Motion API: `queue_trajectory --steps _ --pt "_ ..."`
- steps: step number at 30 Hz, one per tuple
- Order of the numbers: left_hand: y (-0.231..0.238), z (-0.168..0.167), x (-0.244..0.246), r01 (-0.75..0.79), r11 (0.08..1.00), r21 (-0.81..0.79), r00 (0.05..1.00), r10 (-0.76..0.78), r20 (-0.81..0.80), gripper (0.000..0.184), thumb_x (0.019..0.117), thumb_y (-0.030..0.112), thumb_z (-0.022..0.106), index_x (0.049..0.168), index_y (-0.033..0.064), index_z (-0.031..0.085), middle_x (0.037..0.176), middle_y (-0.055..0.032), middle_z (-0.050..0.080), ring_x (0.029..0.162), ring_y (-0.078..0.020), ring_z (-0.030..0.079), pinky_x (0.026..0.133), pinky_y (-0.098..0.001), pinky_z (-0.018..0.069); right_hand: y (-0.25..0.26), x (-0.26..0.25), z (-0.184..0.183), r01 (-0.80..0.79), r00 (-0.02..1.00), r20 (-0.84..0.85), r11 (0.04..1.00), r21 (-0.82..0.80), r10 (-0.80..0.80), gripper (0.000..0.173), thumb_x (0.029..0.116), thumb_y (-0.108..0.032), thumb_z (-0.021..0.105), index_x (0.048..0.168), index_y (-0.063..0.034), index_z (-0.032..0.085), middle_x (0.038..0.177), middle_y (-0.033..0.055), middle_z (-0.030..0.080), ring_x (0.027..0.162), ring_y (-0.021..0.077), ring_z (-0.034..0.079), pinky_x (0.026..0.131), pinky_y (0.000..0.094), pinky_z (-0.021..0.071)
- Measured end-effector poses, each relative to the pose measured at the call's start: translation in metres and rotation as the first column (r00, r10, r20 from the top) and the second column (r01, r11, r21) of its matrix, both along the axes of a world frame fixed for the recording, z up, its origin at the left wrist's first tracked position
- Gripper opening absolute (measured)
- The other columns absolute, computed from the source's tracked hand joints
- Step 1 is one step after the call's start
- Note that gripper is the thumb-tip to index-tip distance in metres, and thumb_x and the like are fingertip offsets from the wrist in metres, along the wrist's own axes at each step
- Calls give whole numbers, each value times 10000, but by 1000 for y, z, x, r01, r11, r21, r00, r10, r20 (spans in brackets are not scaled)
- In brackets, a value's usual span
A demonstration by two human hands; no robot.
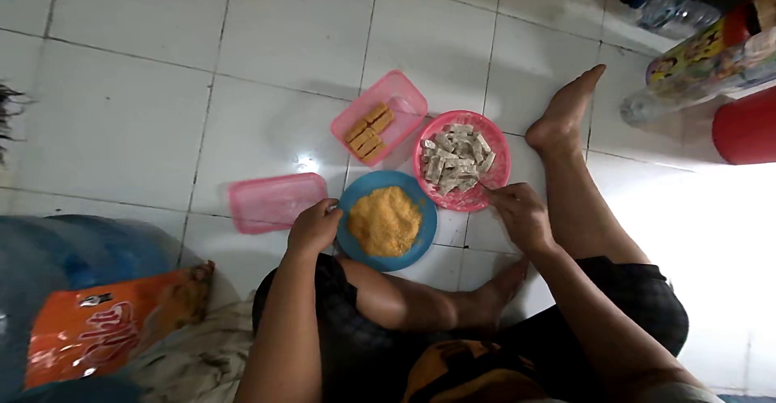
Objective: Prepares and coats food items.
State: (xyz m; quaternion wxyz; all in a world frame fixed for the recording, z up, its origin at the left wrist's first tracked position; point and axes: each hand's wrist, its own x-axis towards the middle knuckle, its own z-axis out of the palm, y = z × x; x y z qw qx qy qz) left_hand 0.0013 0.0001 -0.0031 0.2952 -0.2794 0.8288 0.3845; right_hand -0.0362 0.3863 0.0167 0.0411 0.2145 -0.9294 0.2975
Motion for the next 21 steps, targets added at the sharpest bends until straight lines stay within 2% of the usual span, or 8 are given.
queue_trajectory --steps 2,5,8,10,12,15,18,21 --pt "1 1 1 -2 1000 -2 1000 2 -3 391 1105 263 442 1419 64 566 1172 -245 670 1024 -396 677 924 -615 511 -5 -2 -8 -109 994 6 994 25 109 196 962 -10 654 1092 -60 792 1037 147 716 1022 278 691 918 389 582" --pt "-1 0 0 -4 1000 -1 1000 4 3 397 1109 268 436 1424 64 562 1172 -245 667 1018 -396 670 922 -609 506 -4 -7 0 -120 993 28 992 39 119 170 969 -20 650 1054 -48 793 1014 138 723 997 263 703 908 372 586" --pt "0 0 -2 1 1000 -13 1000 -1 9 388 1106 275 444 1413 74 571 1171 -240 669 1026 -394 672 927 -615 505 5 -8 25 120 989 79 990 79 -126 195 1006 -60 613 1106 -35 778 1051 166 716 982 285 704 880 440 590" --pt "1 2 -2 -14 1000 -7 1000 14 20 383 1103 270 451 1412 81 575 1165 -235 672 1030 -389 672 931 -613 505 10 -13 38 317 929 142 933 171 -342 245 1058 -140 557 1166 -34 750 1085 197 707 983 344 695 873 535 562" --pt "1 3 -2 -11 1000 -8 1000 12 21 387 1106 279 445 1419 91 573 1151 -231 676 1021 -386 672 926 -608 505 15 -19 34 443 850 205 870 217 -485 284 1083 -186 522 1185 -27 734 1082 216 706 964 371 691 869 578 543" --pt "1 3 -1 -10 1000 -10 1000 10 7 391 1104 282 450 1417 83 575 1153 -230 678 1011 -388 677 920 -607 511 13 -25 21 561 742 322 808 181 -588 270 1082 -162 519 1173 -12 723 1000 195 715 852 323 694 816 535 561" --pt "1 4 -1 -11 1000 -6 1000 11 5 391 1109 272 445 1425 78 567 1161 -233 677 1005 -385 679 920 -605 508 5 -28 7 657 623 510 750 69 -593 259 1090 -154 508 1181 0 695 895 138 705 704 201 669 715 412 585" --pt "1 3 0 -16 1000 -6 1000 16 9 389 1107 273 448 1421 78 570 1155 -229 678 995 -381 676 910 -595 512 2 -29 -19 721 577 654 682 -125 -490 270 1094 -152 508 1214 28 671 972 142 709 737 144 698 742 332 613"
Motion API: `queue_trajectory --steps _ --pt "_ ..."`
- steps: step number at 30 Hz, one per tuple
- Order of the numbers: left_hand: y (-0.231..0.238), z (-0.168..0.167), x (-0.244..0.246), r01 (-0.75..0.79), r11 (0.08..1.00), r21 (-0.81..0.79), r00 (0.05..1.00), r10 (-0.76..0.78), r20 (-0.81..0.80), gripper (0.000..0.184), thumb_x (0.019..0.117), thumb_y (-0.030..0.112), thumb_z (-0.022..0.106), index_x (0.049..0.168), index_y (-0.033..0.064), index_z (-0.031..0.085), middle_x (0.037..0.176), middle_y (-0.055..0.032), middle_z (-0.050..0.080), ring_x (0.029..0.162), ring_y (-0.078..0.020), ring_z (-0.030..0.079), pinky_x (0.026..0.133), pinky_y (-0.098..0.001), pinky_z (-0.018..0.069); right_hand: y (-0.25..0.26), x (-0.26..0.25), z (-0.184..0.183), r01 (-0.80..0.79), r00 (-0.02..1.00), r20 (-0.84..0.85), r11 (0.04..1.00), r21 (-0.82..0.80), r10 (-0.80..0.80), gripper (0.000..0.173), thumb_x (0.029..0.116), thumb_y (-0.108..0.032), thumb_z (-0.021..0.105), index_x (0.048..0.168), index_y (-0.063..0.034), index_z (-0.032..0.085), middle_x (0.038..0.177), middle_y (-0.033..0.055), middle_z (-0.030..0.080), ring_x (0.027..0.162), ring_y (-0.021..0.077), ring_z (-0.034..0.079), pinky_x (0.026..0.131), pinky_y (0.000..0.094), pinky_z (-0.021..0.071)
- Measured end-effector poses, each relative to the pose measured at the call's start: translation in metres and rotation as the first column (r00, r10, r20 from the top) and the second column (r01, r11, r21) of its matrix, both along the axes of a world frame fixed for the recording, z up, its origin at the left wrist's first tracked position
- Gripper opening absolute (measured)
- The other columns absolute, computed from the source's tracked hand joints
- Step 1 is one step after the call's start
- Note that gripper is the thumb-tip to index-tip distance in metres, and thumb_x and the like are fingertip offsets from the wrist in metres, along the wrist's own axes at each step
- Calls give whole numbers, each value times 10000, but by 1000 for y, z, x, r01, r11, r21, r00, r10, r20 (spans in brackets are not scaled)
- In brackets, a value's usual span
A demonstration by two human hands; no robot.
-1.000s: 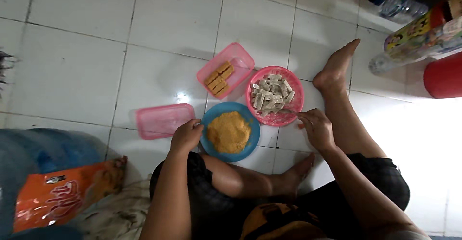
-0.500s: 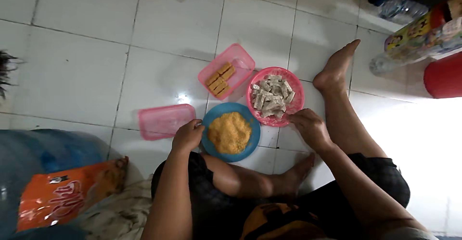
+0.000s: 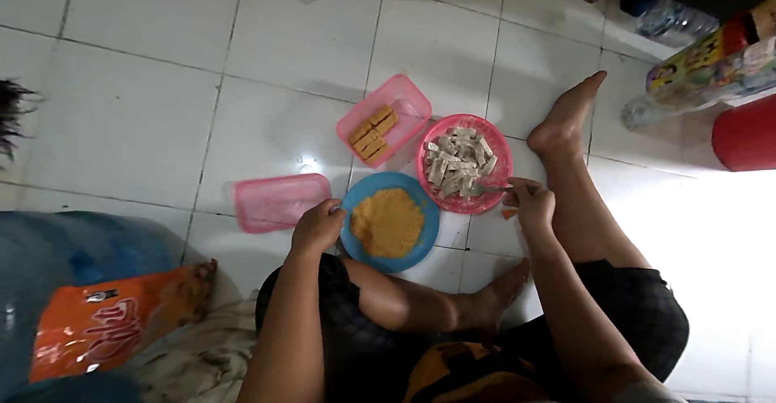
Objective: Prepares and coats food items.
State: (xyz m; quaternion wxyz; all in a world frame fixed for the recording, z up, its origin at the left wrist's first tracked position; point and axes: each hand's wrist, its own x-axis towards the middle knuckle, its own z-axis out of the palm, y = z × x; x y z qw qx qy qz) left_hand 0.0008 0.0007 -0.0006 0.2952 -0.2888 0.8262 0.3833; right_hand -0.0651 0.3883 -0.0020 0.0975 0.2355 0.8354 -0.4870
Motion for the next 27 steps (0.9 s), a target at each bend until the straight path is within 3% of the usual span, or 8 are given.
queue_trajectory --steps 4,9,11,13,15,16,19,27 --pt "-1 1 0 -2 1000 26 1000 2 -7 399 1104 271 450 1429 69 564 1169 -251 672 1034 -414 669 936 -617 503 7 1 -19 181 984 50 936 -302 -174 247 1076 -144 553 1207 43 646 977 100 711 749 132 716 727 304 631" --pt "0 3 -1 16 1000 24 1000 -17 5 408 1105 265 440 1445 67 548 1155 -247 671 1001 -390 674 916 -595 512 25 2 -7 264 961 20 886 -381 -278 225 1089 -134 510 1165 33 640 936 77 712 719 141 712 717 307 634" --pt "0 2 -1 17 1000 22 1000 -17 12 408 1107 269 436 1447 74 547 1165 -241 672 1009 -386 676 919 -593 515 26 4 -3 136 971 -161 959 -248 -179 208 1074 -110 537 1142 36 669 948 63 722 733 110 713 741 290 632" --pt "0 1 -1 21 1000 14 1000 -21 13 411 1108 275 434 1451 77 543 1173 -237 671 1016 -381 676 925 -592 515 23 11 0 -100 934 -331 987 127 137 221 1050 -88 559 1165 28 709 1062 116 715 872 132 703 843 310 600" --pt "-1 0 -1 26 1000 12 1000 -26 9 410 1109 276 431 1446 74 544 1183 -238 667 1030 -386 674 936 -597 511 16 21 4 -256 800 -390 847 465 456 224 1020 -73 595 1166 6 747 1083 204 709 995 290 691 911 439 565" --pt "-1 -1 0 26 1000 14 1000 -26 3 408 1109 275 431 1444 72 546 1189 -242 665 1036 -390 675 937 -601 510 13 26 5 -278 735 -401 783 557 547 218 1010 -77 614 1160 -13 760 1057 209 704 979 321 694 886 458 573" --pt "-2 0 0 20 999 25 1000 -20 -4 406 1110 271 431 1437 62 548 1215 -256 654 1057 -406 670 945 -617 503 8 40 4 -317 650 -412 721 616 638 218 998 -50 619 1152 -24 771 1021 196 710 946 313 706 862 423 591" --pt "0 1 -1 23 1000 15 1000 -23 -6 397 1109 261 437 1434 65 552 1194 -249 662 1045 -399 670 945 -607 500 9 42 10 -352 683 -397 752 557 614 210 1001 -59 611 1124 -16 775 1012 179 719 938 282 709 859 409 590"
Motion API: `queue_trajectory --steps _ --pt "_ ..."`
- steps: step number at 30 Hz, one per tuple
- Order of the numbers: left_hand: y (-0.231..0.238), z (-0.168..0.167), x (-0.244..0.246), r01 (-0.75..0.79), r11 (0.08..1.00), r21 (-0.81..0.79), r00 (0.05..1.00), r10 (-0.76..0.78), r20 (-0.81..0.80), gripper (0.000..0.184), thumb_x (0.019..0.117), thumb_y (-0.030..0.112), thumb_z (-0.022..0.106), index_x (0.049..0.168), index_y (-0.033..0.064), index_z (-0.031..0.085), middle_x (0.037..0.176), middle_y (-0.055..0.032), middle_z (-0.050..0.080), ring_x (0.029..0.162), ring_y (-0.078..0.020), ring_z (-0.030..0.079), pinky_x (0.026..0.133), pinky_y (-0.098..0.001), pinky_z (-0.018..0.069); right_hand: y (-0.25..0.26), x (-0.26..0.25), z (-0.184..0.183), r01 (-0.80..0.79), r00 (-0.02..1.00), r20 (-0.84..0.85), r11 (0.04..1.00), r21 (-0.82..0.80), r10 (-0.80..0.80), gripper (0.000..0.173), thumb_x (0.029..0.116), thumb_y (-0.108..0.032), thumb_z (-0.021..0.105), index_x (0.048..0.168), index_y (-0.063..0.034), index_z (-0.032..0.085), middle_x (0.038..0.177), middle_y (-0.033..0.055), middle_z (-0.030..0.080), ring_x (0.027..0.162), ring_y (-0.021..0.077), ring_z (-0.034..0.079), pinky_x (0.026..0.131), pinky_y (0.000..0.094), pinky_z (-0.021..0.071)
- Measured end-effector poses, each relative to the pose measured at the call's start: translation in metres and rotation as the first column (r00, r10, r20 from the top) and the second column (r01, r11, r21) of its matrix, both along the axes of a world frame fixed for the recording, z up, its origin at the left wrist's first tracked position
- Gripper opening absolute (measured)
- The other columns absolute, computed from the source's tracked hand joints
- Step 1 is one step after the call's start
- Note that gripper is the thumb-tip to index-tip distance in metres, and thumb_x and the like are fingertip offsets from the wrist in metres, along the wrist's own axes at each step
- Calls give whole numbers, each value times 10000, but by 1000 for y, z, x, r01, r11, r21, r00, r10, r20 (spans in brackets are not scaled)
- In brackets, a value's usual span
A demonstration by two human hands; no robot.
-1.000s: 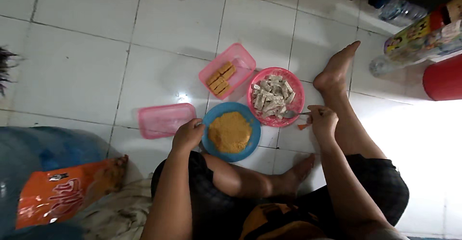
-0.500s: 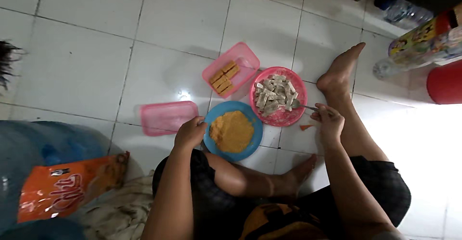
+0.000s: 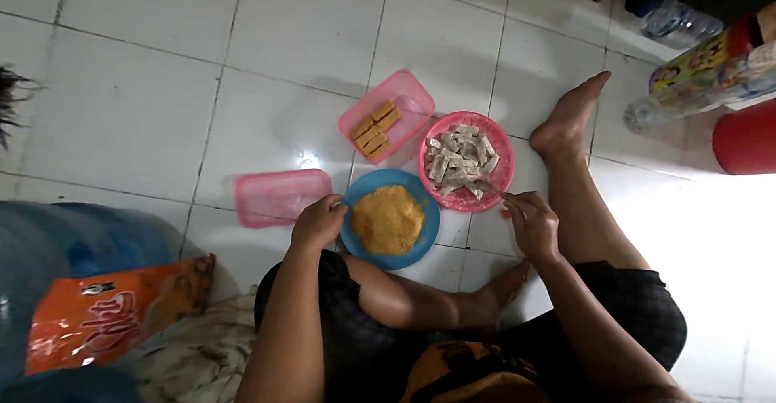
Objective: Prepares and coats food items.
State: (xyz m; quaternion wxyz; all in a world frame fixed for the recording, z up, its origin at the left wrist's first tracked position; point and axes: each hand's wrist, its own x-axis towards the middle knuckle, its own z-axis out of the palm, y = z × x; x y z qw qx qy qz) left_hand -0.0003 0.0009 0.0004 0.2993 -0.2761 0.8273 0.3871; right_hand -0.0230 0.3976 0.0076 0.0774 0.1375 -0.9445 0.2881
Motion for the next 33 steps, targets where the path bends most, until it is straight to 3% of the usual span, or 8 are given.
queue_trajectory --steps 5,10,12,15,20,26,29,33 --pt "-1 -2 2 -4 1000 18 1000 4 -16 407 1101 268 443 1432 59 553 1201 -256 656 1044 -412 667 936 -626 505 9 -15 8 136 986 98 990 -26 -133 218 1026 -99 595 1145 -28 763 1045 185 701 961 278 686 871 422 574" --pt "-1 1 2 -17 1000 13 1000 17 -10 400 1105 268 441 1430 65 557 1216 -254 651 1045 -408 668 933 -617 508 16 -24 -1 305 895 375 944 -123 -241 212 1045 -107 576 1143 -16 740 1012 140 687 816 176 667 784 358 578" --pt "0 0 1 -17 1000 3 1000 17 -9 393 1103 264 445 1424 72 565 1201 -249 658 1033 -403 669 928 -613 507 15 -26 -9 426 801 547 875 -231 -245 221 1063 -119 559 1159 6 714 972 106 718 755 111 687 750 301 600" --pt "-1 0 1 -23 1000 -2 1000 23 -12 389 1101 263 450 1422 80 572 1183 -246 667 1027 -400 673 927 -615 506 17 -26 -21 597 696 687 701 -390 -211 230 1078 -113 531 1170 40 677 911 84 717 718 107 695 719 287 614" --pt "-2 -1 1 -12 1000 2 1000 12 -1 397 1102 270 443 1429 81 564 1184 -248 665 1030 -404 671 926 -617 506 31 -26 -21 656 714 648 577 -486 -266 197 1071 -93 536 1132 26 682 913 55 731 712 115 705 724 290 626" --pt "-2 -1 1 -19 1000 4 1000 19 0 402 1105 269 440 1441 80 553 1195 -246 664 1031 -403 674 926 -609 510 30 -25 -16 481 832 514 732 -483 -207 197 1057 -72 543 1140 33 689 956 41 740 768 75 715 782 268 624" --pt "-1 0 1 -17 1000 2 1000 17 -4 396 1107 264 440 1435 76 556 1202 -244 660 1031 -397 674 926 -605 512 25 -24 -17 423 849 489 813 -401 -200 209 1053 -81 556 1154 39 694 990 79 724 781 74 704 790 266 614" --pt "-2 0 1 -9 1000 3 1000 9 -4 400 1105 266 441 1433 68 556 1199 -251 661 1037 -402 673 933 -610 508 15 -21 -26 491 789 588 759 -427 -179 208 1060 -80 550 1155 50 681 941 69 721 735 79 690 736 269 612"
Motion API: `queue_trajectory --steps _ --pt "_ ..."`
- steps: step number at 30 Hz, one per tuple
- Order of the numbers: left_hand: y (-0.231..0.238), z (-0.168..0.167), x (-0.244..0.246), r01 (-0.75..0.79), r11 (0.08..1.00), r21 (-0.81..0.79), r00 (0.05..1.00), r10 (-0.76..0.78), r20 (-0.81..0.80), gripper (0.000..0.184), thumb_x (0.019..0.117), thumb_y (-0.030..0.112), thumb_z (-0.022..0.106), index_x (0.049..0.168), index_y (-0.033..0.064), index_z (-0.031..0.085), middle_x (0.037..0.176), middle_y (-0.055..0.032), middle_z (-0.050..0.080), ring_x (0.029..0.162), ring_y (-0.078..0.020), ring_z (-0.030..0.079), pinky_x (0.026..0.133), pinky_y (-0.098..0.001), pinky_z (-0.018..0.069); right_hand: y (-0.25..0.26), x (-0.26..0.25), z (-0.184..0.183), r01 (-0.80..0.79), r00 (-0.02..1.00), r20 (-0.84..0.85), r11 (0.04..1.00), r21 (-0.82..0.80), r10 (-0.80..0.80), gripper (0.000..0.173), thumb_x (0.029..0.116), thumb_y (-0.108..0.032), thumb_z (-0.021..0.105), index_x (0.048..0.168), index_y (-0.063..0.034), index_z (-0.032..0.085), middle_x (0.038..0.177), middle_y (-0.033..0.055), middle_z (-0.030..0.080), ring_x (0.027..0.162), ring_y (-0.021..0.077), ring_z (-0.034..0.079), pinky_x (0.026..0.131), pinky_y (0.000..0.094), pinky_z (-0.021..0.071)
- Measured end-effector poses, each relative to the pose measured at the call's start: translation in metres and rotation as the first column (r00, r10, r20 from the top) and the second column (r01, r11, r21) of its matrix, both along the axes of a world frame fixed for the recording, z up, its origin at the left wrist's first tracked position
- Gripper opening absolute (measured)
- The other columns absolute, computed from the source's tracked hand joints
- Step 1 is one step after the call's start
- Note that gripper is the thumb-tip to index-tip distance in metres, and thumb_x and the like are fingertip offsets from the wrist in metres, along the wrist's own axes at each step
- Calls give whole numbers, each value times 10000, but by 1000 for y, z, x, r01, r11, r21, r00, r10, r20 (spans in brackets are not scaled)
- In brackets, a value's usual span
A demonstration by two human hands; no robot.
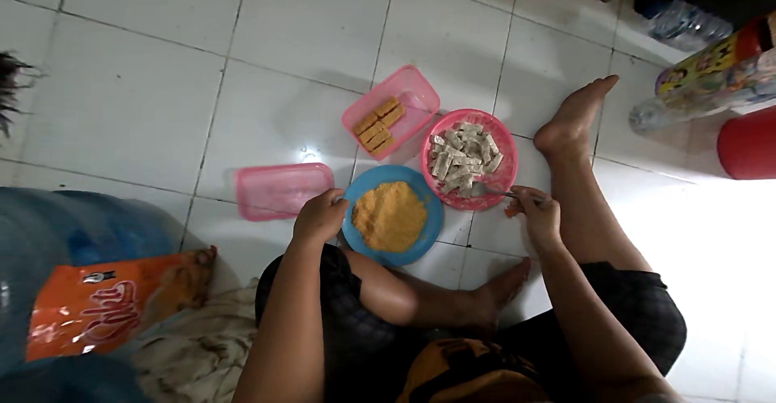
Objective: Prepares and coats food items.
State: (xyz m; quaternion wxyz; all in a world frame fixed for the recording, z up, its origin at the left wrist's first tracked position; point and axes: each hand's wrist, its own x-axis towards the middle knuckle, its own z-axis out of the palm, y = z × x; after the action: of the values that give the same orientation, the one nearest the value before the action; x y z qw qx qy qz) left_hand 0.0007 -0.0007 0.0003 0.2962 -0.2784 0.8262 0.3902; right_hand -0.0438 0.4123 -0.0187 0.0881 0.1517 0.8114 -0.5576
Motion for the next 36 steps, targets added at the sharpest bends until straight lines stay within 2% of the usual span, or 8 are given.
queue_trajectory --steps 3,9,16,22,25,28,32,36 --pt "0 0 0 3 1000 5 1000 -3 -12 410 1100 267 444 1441 66 552 1158 -260 671 1014 -419 670 915 -628 502 -1 1 -7 117 990 97 984 -135 -104 214 1070 -85 534 1175 50 662 884 66 724 710 120 706 712 299 622" --pt "1 -1 -1 1 1000 -7 1000 -1 -10 399 1102 262 438 1430 73 565 1149 -250 674 1005 -401 671 912 -610 505 11 -1 -2 234 963 199 932 -278 -182 228 1099 -92 455 1184 24 632 930 55 717 736 131 712 743 302 630" --pt "-1 0 0 2 1000 -13 1000 -2 6 401 1104 271 427 1433 89 564 1158 -234 676 1021 -393 671 923 -602 505 9 -2 -6 238 953 256 922 -304 -162 247 1110 -114 435 1189 24 623 912 66 707 740 144 710 740 314 628" --pt "-1 1 1 -6 1000 2 1000 6 -16 403 1104 273 428 1425 75 569 1169 -243 667 1034 -403 661 931 -618 492 -11 -2 25 139 969 240 935 -326 -60 227 1097 -83 453 1150 27 644 924 66 715 742 142 712 758 314 634" --pt "-2 0 1 -5 1000 9 1000 5 -16 414 1102 281 423 1434 77 562 1213 -249 658 1070 -410 662 953 -624 493 -36 3 38 -2 984 171 965 -260 48 203 1075 -63 503 1127 33 675 941 65 738 742 130 720 750 300 636" --pt "-3 1 1 18 1000 -3 1000 -18 -6 418 1102 293 422 1437 84 560 1252 -239 648 1115 -405 649 969 -632 481 -68 11 44 -190 977 78 979 -77 196 194 1053 -80 559 1132 28 699 988 63 743 765 96 718 770 282 624" --pt "-3 1 1 25 1000 -13 1000 -25 -14 408 1098 289 432 1417 80 575 1268 -237 644 1138 -411 638 981 -641 468 -100 31 41 -406 898 -92 891 205 430 199 1025 -91 582 1123 -21 741 1022 106 692 827 134 676 769 316 595" --pt "-3 1 1 42 999 -20 999 -42 -17 412 1100 290 423 1421 83 575 1269 -229 646 1157 -403 628 991 -635 457 -113 48 37 -455 792 -258 817 354 553 213 1012 -100 594 1108 -33 771 994 120 714 871 157 695 816 321 597"
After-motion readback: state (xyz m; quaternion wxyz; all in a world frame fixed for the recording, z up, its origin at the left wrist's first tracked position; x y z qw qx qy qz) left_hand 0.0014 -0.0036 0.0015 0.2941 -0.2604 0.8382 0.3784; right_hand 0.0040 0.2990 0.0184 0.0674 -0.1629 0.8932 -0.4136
